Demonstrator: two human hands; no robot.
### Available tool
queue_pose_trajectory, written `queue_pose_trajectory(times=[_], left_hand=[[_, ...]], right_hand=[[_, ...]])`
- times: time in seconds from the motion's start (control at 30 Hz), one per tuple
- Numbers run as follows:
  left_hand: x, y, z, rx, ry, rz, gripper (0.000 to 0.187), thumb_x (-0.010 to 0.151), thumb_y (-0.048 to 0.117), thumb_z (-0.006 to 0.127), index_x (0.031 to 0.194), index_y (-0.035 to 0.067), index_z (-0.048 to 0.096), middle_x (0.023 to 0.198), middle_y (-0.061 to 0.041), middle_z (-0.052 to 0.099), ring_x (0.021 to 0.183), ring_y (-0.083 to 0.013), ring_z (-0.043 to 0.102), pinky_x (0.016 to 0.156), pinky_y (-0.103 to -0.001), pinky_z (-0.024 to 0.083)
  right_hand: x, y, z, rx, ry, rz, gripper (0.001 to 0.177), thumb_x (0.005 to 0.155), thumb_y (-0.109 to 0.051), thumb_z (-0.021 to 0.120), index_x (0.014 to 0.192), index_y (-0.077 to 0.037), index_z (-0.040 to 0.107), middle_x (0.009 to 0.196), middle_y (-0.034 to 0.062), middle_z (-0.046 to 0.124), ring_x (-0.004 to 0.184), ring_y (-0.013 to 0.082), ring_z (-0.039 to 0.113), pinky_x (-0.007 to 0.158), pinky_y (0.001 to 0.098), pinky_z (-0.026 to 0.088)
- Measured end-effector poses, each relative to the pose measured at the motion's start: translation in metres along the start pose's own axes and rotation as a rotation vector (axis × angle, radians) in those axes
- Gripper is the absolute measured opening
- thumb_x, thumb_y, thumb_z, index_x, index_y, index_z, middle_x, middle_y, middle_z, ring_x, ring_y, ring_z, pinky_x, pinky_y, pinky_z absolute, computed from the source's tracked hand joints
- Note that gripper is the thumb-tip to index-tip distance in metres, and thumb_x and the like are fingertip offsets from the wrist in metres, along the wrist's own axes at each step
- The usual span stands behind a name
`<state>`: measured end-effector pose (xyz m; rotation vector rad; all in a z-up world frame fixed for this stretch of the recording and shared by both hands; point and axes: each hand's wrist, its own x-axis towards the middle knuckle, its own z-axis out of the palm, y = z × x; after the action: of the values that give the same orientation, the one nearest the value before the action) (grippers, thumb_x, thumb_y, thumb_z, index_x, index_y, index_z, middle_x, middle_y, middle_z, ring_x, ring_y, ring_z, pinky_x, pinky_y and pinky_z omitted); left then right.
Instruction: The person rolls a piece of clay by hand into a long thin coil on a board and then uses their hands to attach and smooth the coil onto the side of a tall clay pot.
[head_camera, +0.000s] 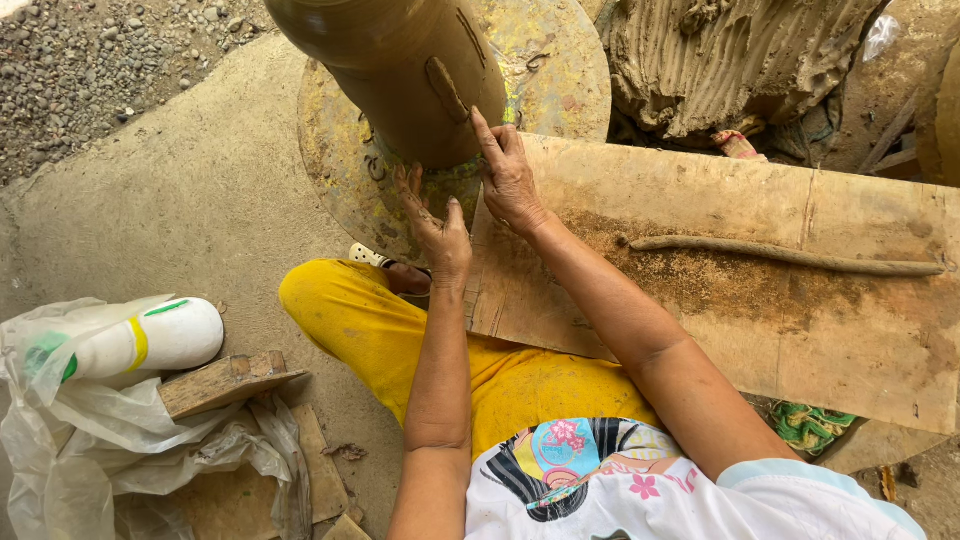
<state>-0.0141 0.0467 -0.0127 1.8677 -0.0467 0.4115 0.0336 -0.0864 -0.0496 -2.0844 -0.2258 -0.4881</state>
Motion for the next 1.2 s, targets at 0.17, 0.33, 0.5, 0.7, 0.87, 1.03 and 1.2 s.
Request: queue_pose_trajectory(times=[0.17, 0.33, 0.5, 0.7, 0.87, 1.03, 1.2], left_hand=[[-0.005, -0.009, -0.006, 0.036, 0.038, -0.041, 0.094, 0.090, -0.010, 0.066, 0.166, 0.011, 0.013, 0.163, -0.016, 0.042, 0.150, -0.0290, 0.045, 0.122, -0.049, 0.035], [-0.010, -0.037, -0.011, 0.083, 0.018, -0.024, 0.090, 0.091, -0.001, 0.066, 0.166, 0.008, 0.017, 0.164, -0.018, 0.041, 0.153, -0.0311, 0.042, 0.128, -0.050, 0.031], [-0.001, -0.097, -0.031, 0.526, -0.026, -0.326, 0.093, 0.106, 0.053, 0.059, 0.160, -0.001, 0.006, 0.169, -0.031, 0.010, 0.156, -0.0462, 0.008, 0.126, -0.056, 0.009], [-0.009, -0.104, -0.037, 0.533, -0.083, -0.282, 0.095, 0.102, 0.065, 0.048, 0.167, 0.008, 0.010, 0.166, -0.038, 0.012, 0.155, -0.0558, 0.007, 0.127, -0.059, 0.009], [-0.003, -0.100, -0.041, 0.512, -0.106, -0.303, 0.094, 0.100, 0.066, 0.049, 0.166, 0.012, 0.010, 0.165, -0.039, 0.012, 0.153, -0.0582, 0.007, 0.126, -0.062, 0.010], [-0.005, -0.120, -0.048, 0.546, -0.144, -0.319, 0.094, 0.102, 0.063, 0.050, 0.166, 0.009, 0.009, 0.167, -0.037, 0.008, 0.155, -0.0556, 0.003, 0.125, -0.062, 0.005], [-0.003, -0.145, -0.051, 0.588, -0.196, -0.262, 0.091, 0.106, 0.059, 0.057, 0.163, 0.001, 0.015, 0.170, -0.034, 0.016, 0.159, -0.0489, 0.012, 0.130, -0.054, 0.011]], right_hand=[[0.004, 0.008, 0.011, -0.178, -0.041, 0.008, 0.091, 0.084, 0.017, 0.053, 0.166, -0.013, 0.028, 0.122, 0.0145, 0.048, 0.111, 0.0289, 0.052, 0.092, 0.0392, 0.053], [-0.006, 0.024, 0.026, -0.446, -0.083, 0.022, 0.083, 0.088, 0.014, 0.050, 0.164, -0.002, 0.023, 0.124, 0.0176, 0.049, 0.113, 0.0324, 0.050, 0.086, 0.0379, 0.054], [-0.021, 0.012, 0.009, -0.549, 0.001, -0.190, 0.088, 0.083, 0.007, 0.056, 0.164, -0.002, 0.024, 0.127, 0.0169, 0.049, 0.111, 0.0335, 0.049, 0.093, 0.0453, 0.052], [-0.007, 0.004, 0.012, -0.591, -0.036, -0.185, 0.087, 0.083, 0.001, 0.059, 0.163, -0.001, 0.025, 0.127, 0.0165, 0.050, 0.111, 0.0339, 0.050, 0.090, 0.0461, 0.051], [-0.018, 0.009, 0.014, -0.652, -0.091, -0.185, 0.085, 0.085, -0.002, 0.060, 0.162, -0.001, 0.024, 0.127, 0.0177, 0.051, 0.112, 0.0331, 0.051, 0.088, 0.0450, 0.052], [-0.012, 0.012, 0.034, -0.587, -0.356, -0.030, 0.068, 0.097, 0.009, 0.046, 0.163, -0.001, 0.031, 0.123, 0.0214, 0.050, 0.104, 0.0324, 0.055, 0.080, 0.0397, 0.059], [-0.046, -0.002, -0.013, -0.307, -0.297, -0.100, 0.037, 0.094, -0.004, 0.060, 0.132, -0.006, 0.061, 0.123, 0.0179, 0.063, 0.096, 0.0289, 0.068, 0.077, 0.0399, 0.063]])
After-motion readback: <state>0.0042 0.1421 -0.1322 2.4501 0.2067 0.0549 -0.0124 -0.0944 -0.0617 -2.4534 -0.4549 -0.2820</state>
